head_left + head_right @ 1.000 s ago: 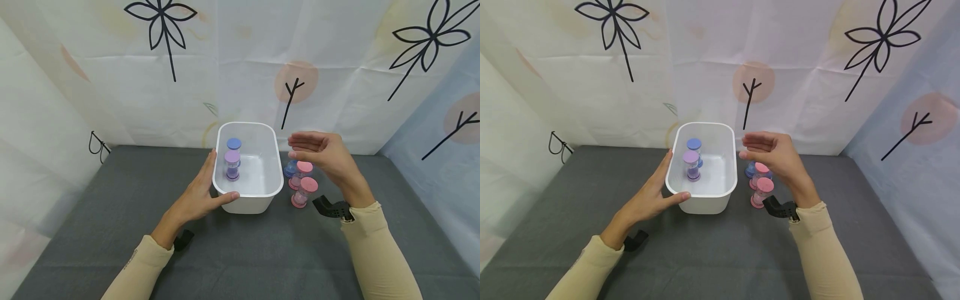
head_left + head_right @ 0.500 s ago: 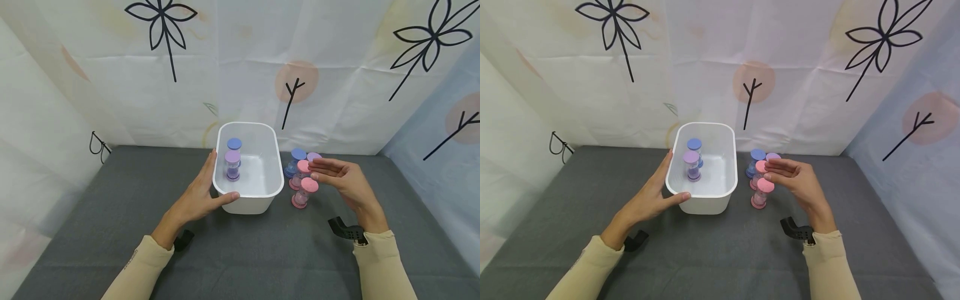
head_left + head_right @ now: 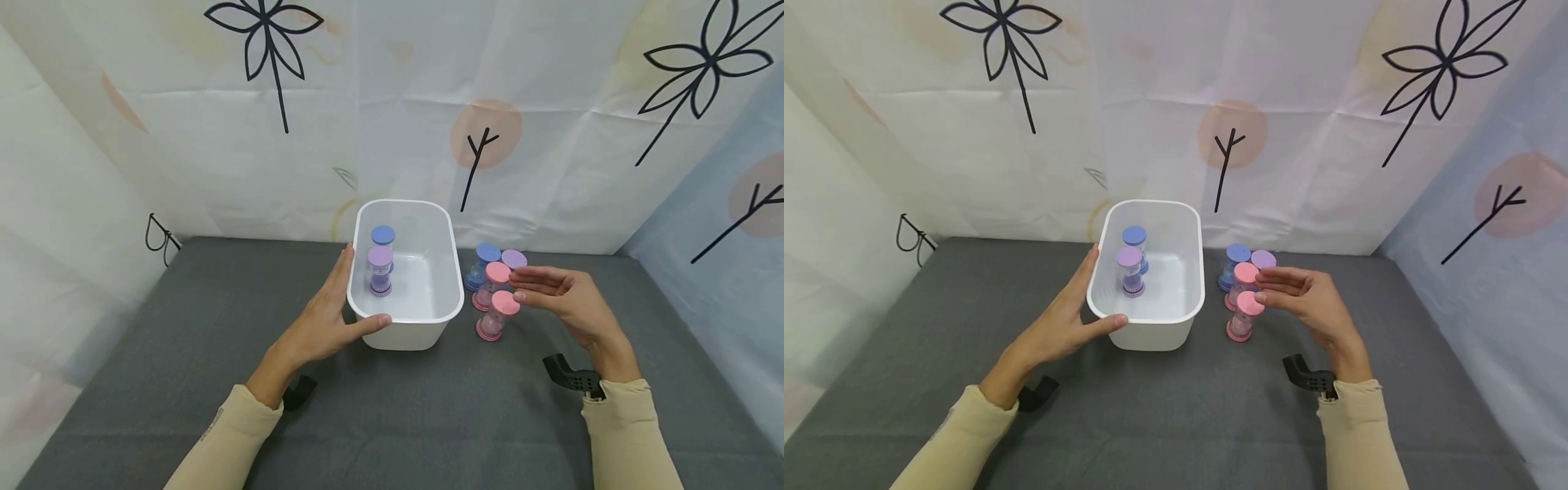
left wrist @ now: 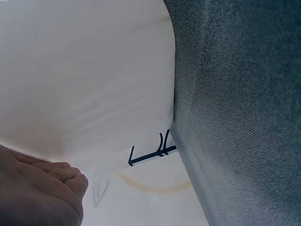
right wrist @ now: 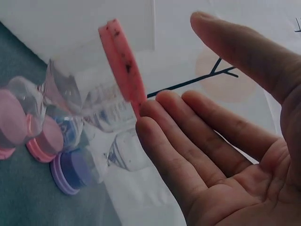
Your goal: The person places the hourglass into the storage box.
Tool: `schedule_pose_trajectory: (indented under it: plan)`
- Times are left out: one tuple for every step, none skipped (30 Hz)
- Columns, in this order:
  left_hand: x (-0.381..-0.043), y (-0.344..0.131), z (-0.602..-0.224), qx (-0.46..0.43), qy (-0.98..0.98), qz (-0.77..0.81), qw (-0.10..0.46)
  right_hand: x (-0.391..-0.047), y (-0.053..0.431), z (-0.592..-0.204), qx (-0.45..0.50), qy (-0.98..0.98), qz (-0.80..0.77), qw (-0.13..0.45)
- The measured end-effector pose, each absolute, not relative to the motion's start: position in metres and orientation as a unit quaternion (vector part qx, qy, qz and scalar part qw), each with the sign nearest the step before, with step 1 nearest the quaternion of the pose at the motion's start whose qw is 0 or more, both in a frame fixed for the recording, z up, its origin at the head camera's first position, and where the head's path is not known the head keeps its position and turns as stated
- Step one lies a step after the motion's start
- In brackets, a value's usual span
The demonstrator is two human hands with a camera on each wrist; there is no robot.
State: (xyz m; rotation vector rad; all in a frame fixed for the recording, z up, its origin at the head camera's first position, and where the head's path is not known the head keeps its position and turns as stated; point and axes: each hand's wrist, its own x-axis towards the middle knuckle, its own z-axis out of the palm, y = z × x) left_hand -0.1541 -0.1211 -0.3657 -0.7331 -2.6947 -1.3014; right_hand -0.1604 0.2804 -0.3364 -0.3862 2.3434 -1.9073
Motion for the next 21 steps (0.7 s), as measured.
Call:
schedule_pose_trajectory:
  plan:
    - [-0.154,-0.121,-0.366,-0.237,-0.875,-0.422,0.030,-0.160,0.281,-0.337,-0.128,0.771,-0.621,0.053]
    - [-0.154,-0.121,-0.366,-0.236,-0.875,-0.421,0.030,-0.161,0.282,-0.337,-0.129,0.775,-0.616,0.057]
    - [-0.154,-0.121,-0.366,-0.235,-0.875,-0.421,0.029,-0.161,0.282,-0.338,-0.130,0.780,-0.610,0.062]
    - [-0.154,-0.121,-0.366,-0.235,-0.875,-0.421,0.029,-0.161,0.282,-0.339,-0.132,0.783,-0.604,0.066]
    - [-0.154,-0.121,-0.366,-0.235,-0.876,-0.420,0.029,-0.162,0.282,-0.340,-0.133,0.788,-0.597,0.072]
    - [-0.154,-0.121,-0.365,-0.234,-0.876,-0.420,0.029,-0.162,0.282,-0.340,-0.132,0.793,-0.590,0.077]
    - [-0.154,-0.121,-0.365,-0.234,-0.876,-0.420,0.030,-0.163,0.282,-0.341,-0.132,0.798,-0.582,0.083]
    - [-0.154,-0.121,-0.365,-0.235,-0.875,-0.421,0.030,-0.163,0.281,-0.342,-0.133,0.803,-0.574,0.087]
    - [-0.154,-0.121,-0.366,-0.236,-0.875,-0.422,0.031,-0.163,0.280,-0.343,-0.134,0.806,-0.569,0.093]
    - [-0.155,-0.121,-0.365,-0.237,-0.874,-0.422,0.032,-0.164,0.280,-0.344,-0.135,0.808,-0.565,0.099]
    - [-0.155,-0.121,-0.365,-0.238,-0.874,-0.423,0.033,-0.164,0.279,-0.345,-0.137,0.812,-0.558,0.103]
    - [-0.155,-0.121,-0.365,-0.239,-0.873,-0.424,0.034,-0.164,0.278,-0.346,-0.139,0.815,-0.553,0.107]
    - [-0.155,-0.121,-0.365,-0.241,-0.872,-0.425,0.035,-0.165,0.278,-0.347,-0.141,0.816,-0.549,0.111]
    - [-0.155,-0.121,-0.365,-0.242,-0.872,-0.425,0.036,-0.165,0.277,-0.348,-0.143,0.818,-0.545,0.113]
    - [-0.155,-0.121,-0.365,-0.243,-0.872,-0.424,0.036,-0.166,0.277,-0.349,-0.144,0.819,-0.543,0.116]
    - [-0.155,-0.121,-0.365,-0.243,-0.872,-0.424,0.036,-0.166,0.277,-0.350,-0.145,0.822,-0.538,0.118]
    - [-0.155,-0.121,-0.365,-0.243,-0.871,-0.425,0.036,-0.167,0.276,-0.351,-0.148,0.825,-0.533,0.119]
    - [-0.155,-0.122,-0.365,-0.244,-0.871,-0.425,0.036,-0.167,0.276,-0.352,-0.151,0.827,-0.528,0.119]
    - [-0.155,-0.122,-0.365,-0.244,-0.871,-0.425,0.035,-0.168,0.276,-0.353,-0.154,0.829,-0.524,0.119]
    - [-0.155,-0.122,-0.365,-0.243,-0.871,-0.425,0.035,-0.168,0.276,-0.353,-0.157,0.832,-0.519,0.118]
    - [-0.155,-0.122,-0.365,-0.244,-0.871,-0.425,0.035,-0.169,0.275,-0.354,-0.161,0.834,-0.514,0.116]
